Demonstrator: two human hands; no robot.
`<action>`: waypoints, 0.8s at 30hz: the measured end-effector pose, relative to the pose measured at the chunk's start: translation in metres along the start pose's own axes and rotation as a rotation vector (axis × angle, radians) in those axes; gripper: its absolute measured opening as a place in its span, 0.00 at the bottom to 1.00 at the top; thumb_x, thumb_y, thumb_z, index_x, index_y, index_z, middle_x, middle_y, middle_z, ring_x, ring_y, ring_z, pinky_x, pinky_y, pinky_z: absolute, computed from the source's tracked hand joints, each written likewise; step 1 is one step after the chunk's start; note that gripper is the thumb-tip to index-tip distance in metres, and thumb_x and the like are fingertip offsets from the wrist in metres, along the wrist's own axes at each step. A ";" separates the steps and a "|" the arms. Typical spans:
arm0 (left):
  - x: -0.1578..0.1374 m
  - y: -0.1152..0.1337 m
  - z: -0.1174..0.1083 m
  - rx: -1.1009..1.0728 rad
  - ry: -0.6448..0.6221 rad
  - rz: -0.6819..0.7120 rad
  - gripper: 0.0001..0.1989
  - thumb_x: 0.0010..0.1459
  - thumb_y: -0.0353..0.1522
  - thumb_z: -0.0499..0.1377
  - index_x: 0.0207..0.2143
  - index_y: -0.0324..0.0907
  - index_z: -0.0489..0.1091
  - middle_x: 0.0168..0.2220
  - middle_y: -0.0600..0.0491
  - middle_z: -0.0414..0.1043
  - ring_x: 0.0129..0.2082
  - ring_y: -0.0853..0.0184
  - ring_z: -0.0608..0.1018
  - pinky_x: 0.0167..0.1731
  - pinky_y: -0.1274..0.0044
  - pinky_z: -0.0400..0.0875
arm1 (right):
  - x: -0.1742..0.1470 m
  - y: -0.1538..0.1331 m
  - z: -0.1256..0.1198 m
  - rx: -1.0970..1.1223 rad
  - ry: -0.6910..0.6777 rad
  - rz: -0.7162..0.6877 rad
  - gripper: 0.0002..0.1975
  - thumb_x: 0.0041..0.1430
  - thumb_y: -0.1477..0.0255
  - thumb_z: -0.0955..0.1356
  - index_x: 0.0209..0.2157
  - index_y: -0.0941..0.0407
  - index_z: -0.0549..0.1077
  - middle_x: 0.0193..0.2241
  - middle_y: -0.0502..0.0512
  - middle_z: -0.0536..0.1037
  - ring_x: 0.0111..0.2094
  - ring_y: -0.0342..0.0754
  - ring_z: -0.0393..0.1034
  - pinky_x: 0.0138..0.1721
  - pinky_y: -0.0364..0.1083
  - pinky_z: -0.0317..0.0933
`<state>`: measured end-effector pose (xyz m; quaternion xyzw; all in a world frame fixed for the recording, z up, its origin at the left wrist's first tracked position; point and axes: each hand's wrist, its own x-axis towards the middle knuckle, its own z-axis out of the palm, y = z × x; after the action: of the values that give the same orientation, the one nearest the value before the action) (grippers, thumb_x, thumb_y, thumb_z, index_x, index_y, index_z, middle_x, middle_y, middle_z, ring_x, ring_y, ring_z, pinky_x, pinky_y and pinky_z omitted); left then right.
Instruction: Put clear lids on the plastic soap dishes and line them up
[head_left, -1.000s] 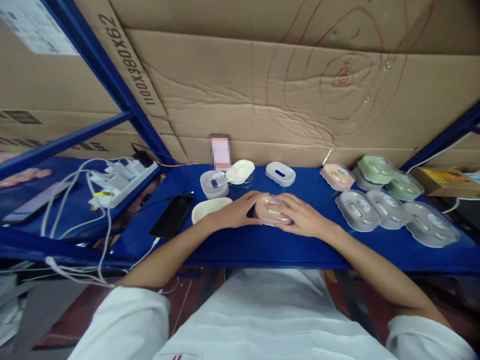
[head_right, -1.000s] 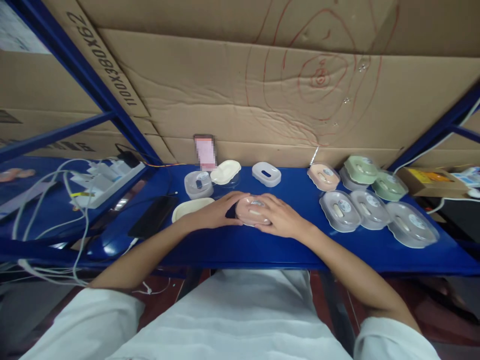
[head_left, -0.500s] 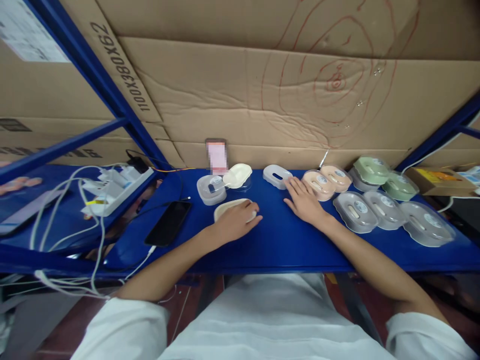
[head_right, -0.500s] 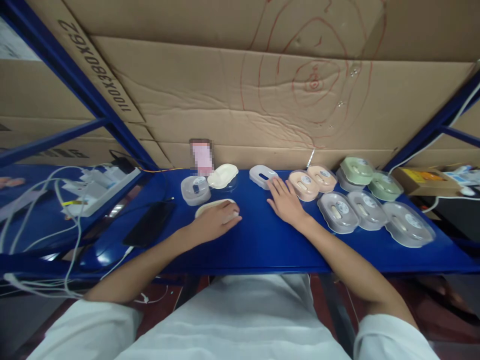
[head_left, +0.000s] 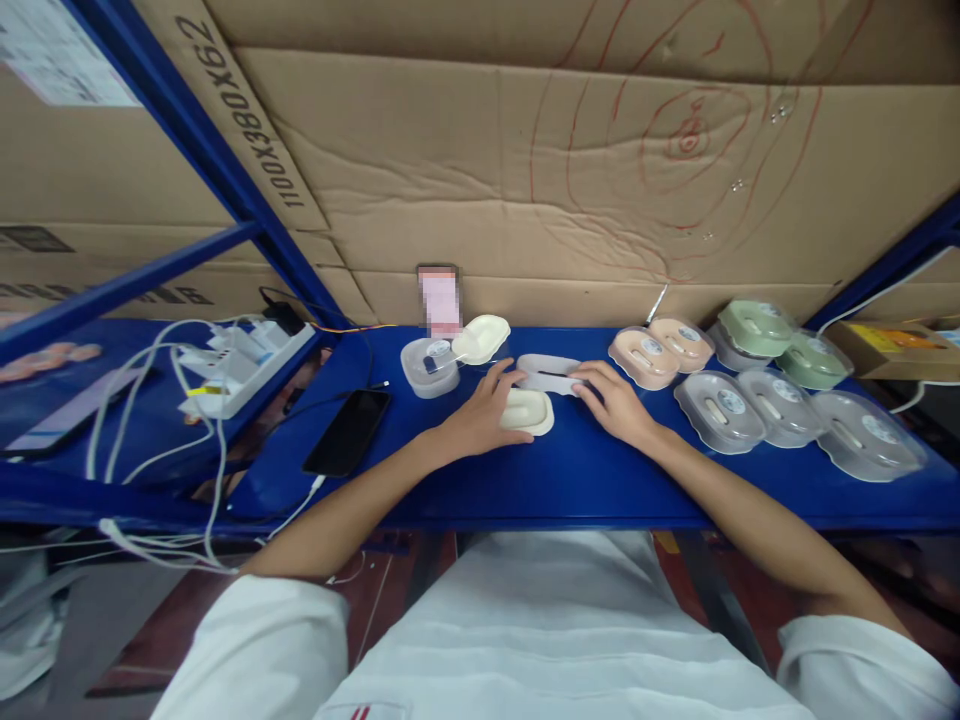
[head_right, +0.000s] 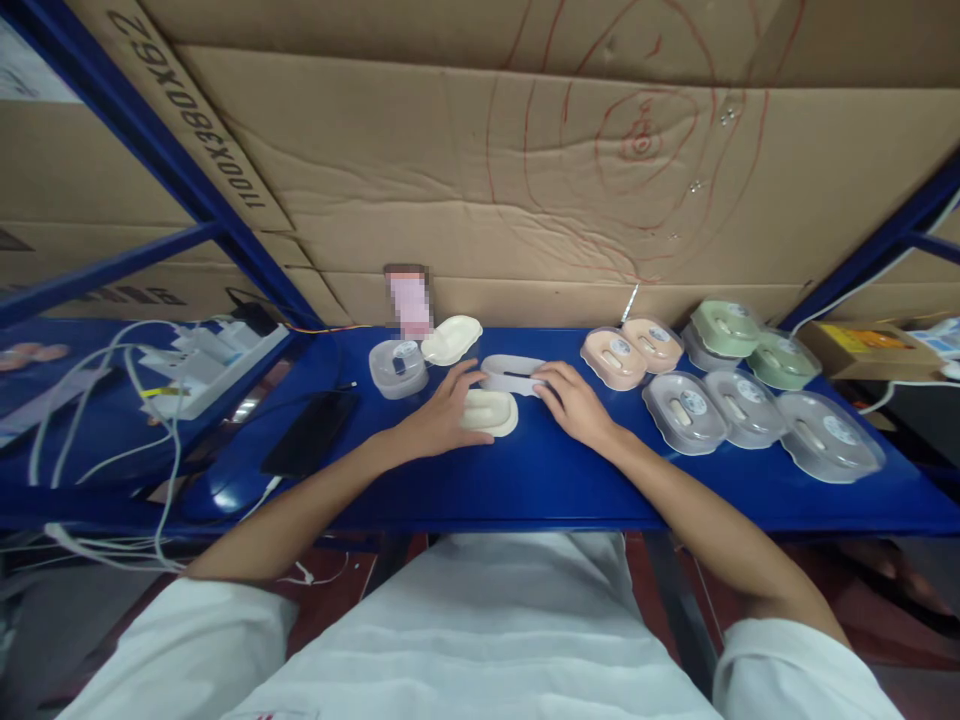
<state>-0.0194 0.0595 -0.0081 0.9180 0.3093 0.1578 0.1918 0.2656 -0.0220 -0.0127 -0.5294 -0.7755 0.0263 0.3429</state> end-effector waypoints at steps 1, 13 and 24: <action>0.001 0.000 0.002 0.008 0.041 0.032 0.60 0.51 0.46 0.78 0.76 0.46 0.49 0.78 0.34 0.38 0.79 0.40 0.50 0.74 0.50 0.54 | -0.001 -0.005 0.001 0.018 -0.020 -0.038 0.20 0.79 0.60 0.59 0.57 0.52 0.77 0.56 0.62 0.79 0.60 0.56 0.73 0.66 0.59 0.67; -0.004 -0.016 -0.010 -0.170 -0.128 0.005 0.60 0.55 0.46 0.75 0.78 0.52 0.42 0.80 0.38 0.33 0.80 0.42 0.45 0.74 0.50 0.54 | -0.007 -0.025 0.020 -0.031 -0.129 -0.199 0.20 0.79 0.68 0.57 0.61 0.53 0.75 0.57 0.62 0.81 0.63 0.55 0.73 0.68 0.62 0.66; -0.002 -0.006 -0.016 0.305 -0.087 0.079 0.31 0.68 0.47 0.65 0.68 0.45 0.69 0.75 0.36 0.58 0.71 0.43 0.69 0.68 0.52 0.65 | -0.004 -0.010 0.014 0.026 -0.195 -0.240 0.19 0.77 0.64 0.63 0.63 0.52 0.73 0.60 0.63 0.77 0.69 0.57 0.66 0.71 0.63 0.61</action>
<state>-0.0310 0.0668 0.0029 0.9539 0.2847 0.0766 0.0571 0.2502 -0.0253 -0.0212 -0.4235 -0.8623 0.0465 0.2736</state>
